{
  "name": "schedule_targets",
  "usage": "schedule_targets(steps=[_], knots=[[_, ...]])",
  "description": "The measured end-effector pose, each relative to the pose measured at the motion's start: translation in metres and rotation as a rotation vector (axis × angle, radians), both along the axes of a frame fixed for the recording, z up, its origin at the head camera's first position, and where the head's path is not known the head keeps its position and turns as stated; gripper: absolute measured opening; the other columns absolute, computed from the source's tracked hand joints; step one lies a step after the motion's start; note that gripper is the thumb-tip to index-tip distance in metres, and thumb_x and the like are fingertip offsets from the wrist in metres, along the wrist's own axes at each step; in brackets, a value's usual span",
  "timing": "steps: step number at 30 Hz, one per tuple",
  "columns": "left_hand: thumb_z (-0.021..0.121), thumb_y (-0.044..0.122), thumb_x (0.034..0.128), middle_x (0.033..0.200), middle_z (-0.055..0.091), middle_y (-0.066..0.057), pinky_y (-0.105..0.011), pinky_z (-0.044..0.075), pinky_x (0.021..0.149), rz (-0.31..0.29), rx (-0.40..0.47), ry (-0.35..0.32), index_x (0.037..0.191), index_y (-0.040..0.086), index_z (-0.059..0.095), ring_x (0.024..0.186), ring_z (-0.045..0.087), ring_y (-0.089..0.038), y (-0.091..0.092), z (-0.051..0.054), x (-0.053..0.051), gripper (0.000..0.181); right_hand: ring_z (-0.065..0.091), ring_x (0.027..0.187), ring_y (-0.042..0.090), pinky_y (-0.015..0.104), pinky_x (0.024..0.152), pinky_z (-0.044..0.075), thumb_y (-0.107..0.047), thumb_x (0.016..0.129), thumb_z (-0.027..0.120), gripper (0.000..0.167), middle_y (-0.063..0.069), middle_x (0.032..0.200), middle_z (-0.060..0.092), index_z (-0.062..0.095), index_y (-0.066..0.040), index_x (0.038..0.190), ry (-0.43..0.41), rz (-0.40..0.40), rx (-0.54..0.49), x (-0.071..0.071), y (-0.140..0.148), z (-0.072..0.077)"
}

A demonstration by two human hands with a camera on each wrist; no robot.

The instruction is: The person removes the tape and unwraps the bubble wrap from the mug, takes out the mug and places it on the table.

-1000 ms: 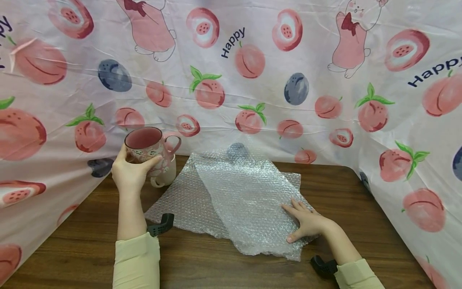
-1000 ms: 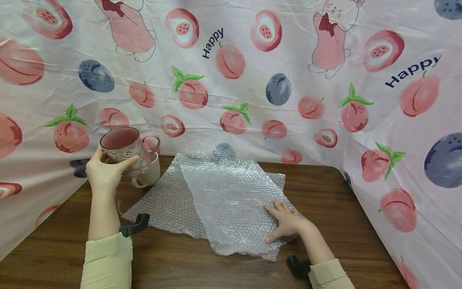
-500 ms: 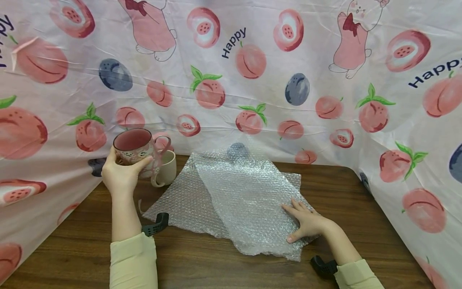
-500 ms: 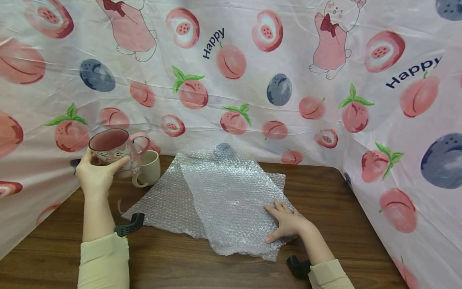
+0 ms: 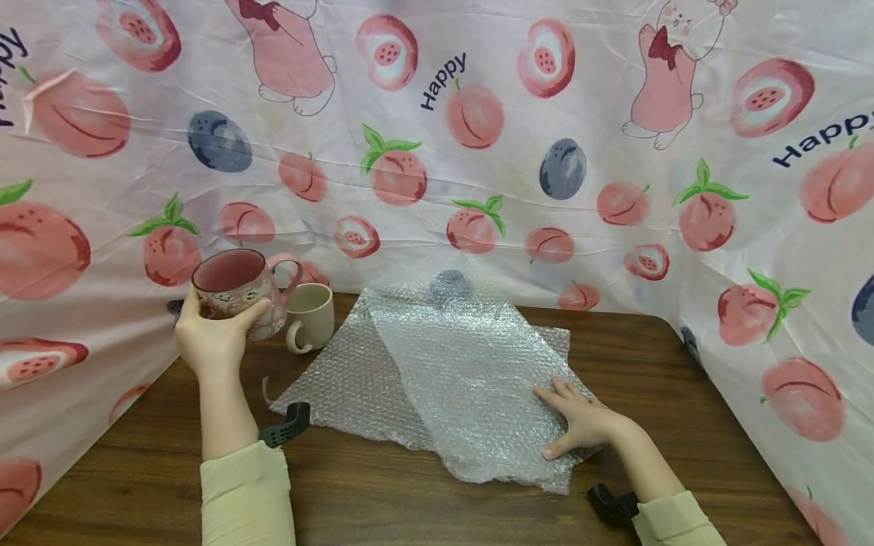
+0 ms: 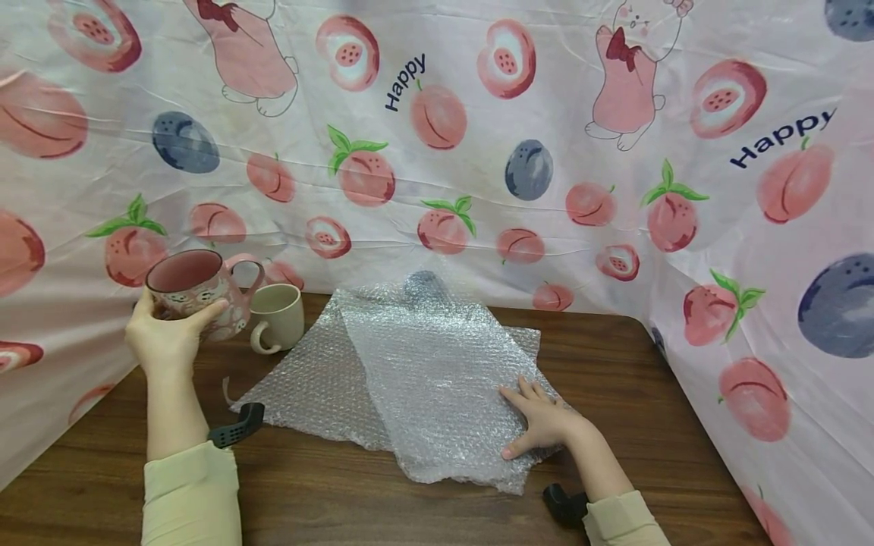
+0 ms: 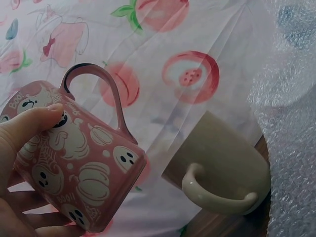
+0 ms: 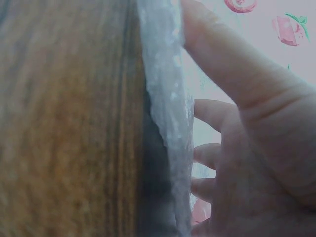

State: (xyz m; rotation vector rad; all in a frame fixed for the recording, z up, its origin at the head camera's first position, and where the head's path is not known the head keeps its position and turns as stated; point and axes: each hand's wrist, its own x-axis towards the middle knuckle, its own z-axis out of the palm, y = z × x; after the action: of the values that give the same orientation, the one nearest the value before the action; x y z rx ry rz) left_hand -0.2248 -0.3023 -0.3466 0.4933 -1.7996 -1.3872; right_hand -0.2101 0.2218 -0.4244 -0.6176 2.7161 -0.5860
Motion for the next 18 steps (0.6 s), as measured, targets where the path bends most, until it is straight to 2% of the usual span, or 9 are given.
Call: schedule_targets(steps=[8, 18], knots=[[0.093, 0.033, 0.0581, 0.131, 0.058, 0.004, -0.030, 0.034, 0.104, 0.071, 0.001, -0.001, 0.136, 0.033, 0.054, 0.122, 0.048, -0.014, -0.011, -0.008, 0.000, 0.087, -0.002, 0.139, 0.049, 0.075, 0.098, 0.002, -0.051, 0.068, 0.081, 0.110, 0.028, 0.155, 0.002, 0.026, -0.009, 0.152, -0.001, -0.002, -0.002, 0.001, -0.001, 0.000], [0.093, 0.031, 0.0588, 0.129, 0.060, 0.003, -0.028, 0.031, 0.105, 0.139, 0.022, -0.010, 0.134, 0.026, 0.057, 0.121, 0.050, -0.015, -0.023, -0.020, 0.000, 0.084, -0.003, 0.139, 0.048, 0.074, 0.098, 0.001, -0.051, 0.068, 0.081, 0.110, 0.027, 0.155, 0.000, 0.025, -0.010, 0.153, -0.007, -0.004, -0.007, 0.000, 0.000, -0.001]])
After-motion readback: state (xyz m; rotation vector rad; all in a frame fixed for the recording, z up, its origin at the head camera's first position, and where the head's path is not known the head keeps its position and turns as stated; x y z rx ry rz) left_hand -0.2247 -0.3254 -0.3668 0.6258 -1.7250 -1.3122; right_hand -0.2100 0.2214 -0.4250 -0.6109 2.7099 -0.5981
